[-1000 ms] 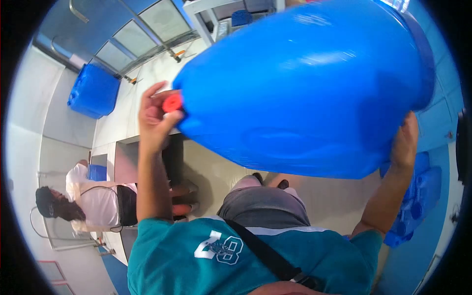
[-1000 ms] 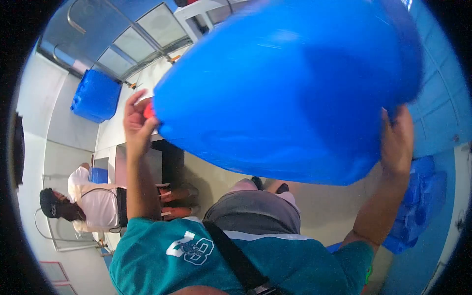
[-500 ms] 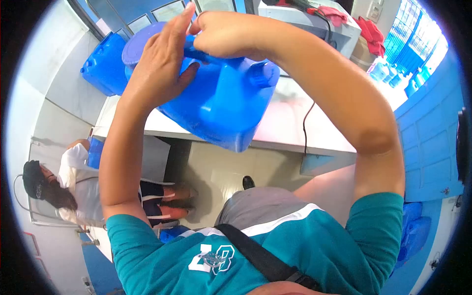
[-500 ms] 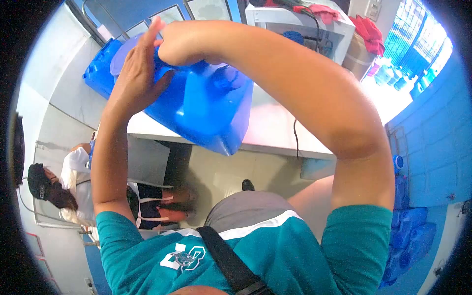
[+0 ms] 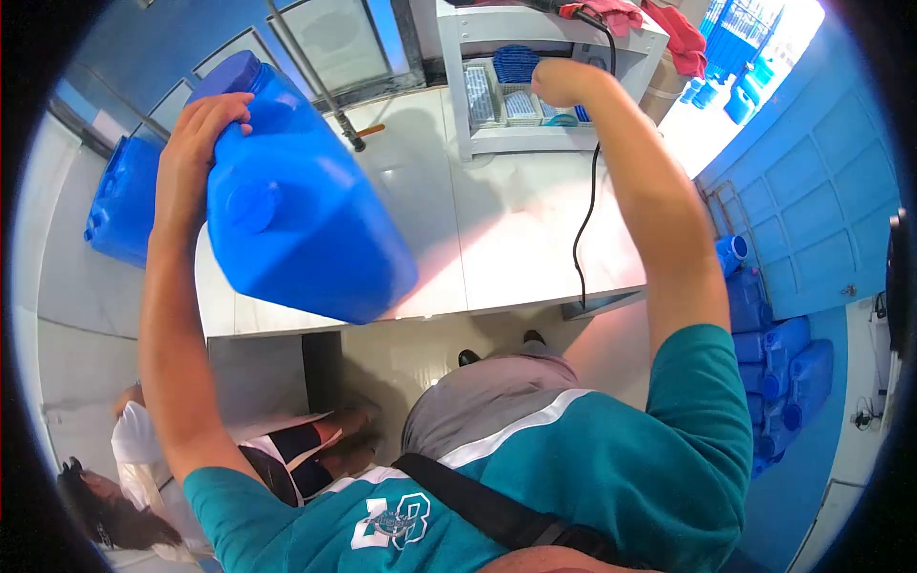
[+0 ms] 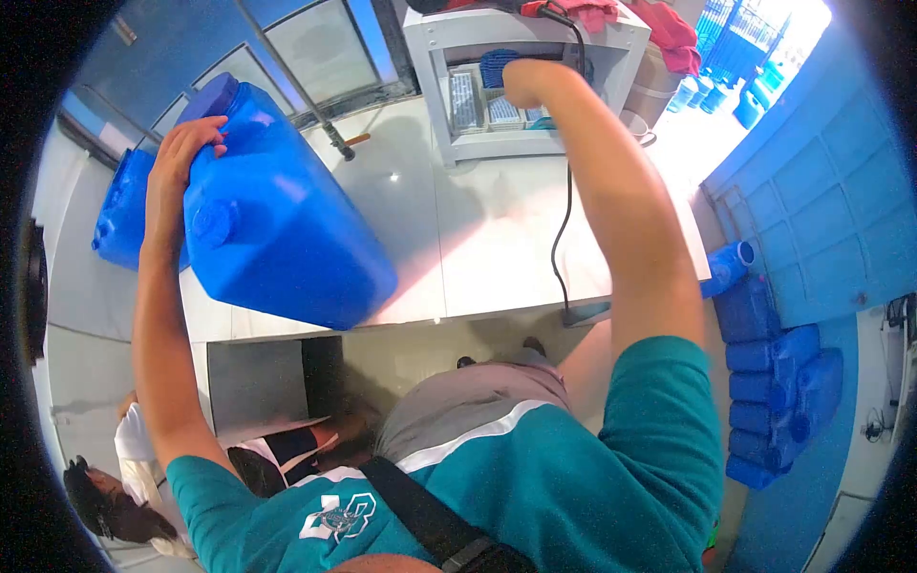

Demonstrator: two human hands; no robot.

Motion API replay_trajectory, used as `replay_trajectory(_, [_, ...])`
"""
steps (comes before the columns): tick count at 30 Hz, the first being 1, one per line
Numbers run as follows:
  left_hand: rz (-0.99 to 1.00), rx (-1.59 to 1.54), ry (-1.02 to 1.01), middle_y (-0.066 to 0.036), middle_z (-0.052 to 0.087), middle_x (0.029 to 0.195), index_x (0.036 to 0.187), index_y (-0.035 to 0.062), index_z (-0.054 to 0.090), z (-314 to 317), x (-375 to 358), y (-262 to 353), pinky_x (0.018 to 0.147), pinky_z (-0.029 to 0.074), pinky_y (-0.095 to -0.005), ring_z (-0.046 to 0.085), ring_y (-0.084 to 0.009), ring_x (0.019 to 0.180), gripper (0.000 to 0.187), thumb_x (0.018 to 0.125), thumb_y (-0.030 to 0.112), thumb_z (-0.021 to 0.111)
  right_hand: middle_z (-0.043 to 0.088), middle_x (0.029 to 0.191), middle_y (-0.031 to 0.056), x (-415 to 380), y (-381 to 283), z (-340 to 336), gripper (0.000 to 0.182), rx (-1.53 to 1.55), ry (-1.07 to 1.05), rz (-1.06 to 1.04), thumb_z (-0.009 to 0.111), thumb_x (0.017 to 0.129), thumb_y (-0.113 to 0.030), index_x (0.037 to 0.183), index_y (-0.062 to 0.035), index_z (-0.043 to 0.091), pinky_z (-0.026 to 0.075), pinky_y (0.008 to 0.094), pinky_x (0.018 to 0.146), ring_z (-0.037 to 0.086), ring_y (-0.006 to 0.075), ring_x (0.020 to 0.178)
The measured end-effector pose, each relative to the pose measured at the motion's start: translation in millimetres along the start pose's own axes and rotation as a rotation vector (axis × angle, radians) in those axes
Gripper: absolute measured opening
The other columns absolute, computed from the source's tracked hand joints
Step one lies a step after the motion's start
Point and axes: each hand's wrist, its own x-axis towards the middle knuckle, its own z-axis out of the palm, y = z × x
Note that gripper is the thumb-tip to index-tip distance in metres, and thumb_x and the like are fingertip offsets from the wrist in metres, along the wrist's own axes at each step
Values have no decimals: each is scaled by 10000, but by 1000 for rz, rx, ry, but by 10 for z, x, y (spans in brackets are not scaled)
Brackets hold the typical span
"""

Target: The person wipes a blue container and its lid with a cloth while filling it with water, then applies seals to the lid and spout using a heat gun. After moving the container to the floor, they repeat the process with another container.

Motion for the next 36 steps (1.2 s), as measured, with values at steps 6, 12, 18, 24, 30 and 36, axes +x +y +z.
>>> replay_trajectory(6, [-68,-25,-105,-97,621,1343,1280,104,629,61,153,-402,1004,497,-321,621,-256,1169,419,879,-14,600,696,1203,231,466,165,468,314,206,148,388,536,917,-105,1141,4,727,544,444,934,683,378,1128])
replay_trajectory(12, [-237,221,-187,-78,572,1429,1440,111,534,-442,-216,-243,1057,454,-346,601,-254,1215,510,951,-31,531,669,1307,156,1005,405,977,347,164,123,482,511,960,-205,1213,-107,727,524,473,974,639,324,1230])
replay_trajectory(18, [-50,-223,-23,-151,577,1408,1300,29,617,-346,-559,282,1147,350,-450,470,-313,1387,430,916,212,683,644,1354,151,1413,624,1426,398,158,145,453,434,1007,-264,1254,-119,710,507,485,1006,609,336,1272])
replay_trajectory(24, [-71,-122,249,-147,705,1204,1049,26,682,33,-633,264,1044,480,-450,629,-352,1213,498,673,235,933,633,1360,175,1284,578,1108,376,181,125,510,459,994,-195,1267,-107,703,502,484,1022,596,343,1286])
replay_trajectory(30, [-182,6,397,-124,717,1073,893,22,614,374,-179,551,916,545,-394,678,-317,1111,650,523,415,976,669,1253,236,887,325,590,307,328,383,513,558,946,-161,1203,-46,681,539,487,959,663,389,1153])
replay_trajectory(36, [-73,27,351,-145,654,1229,950,37,594,339,-132,542,938,544,-404,658,-304,1114,694,531,441,973,716,1019,244,-169,-278,519,227,607,615,220,632,937,-142,1131,-25,618,535,467,855,684,423,1005])
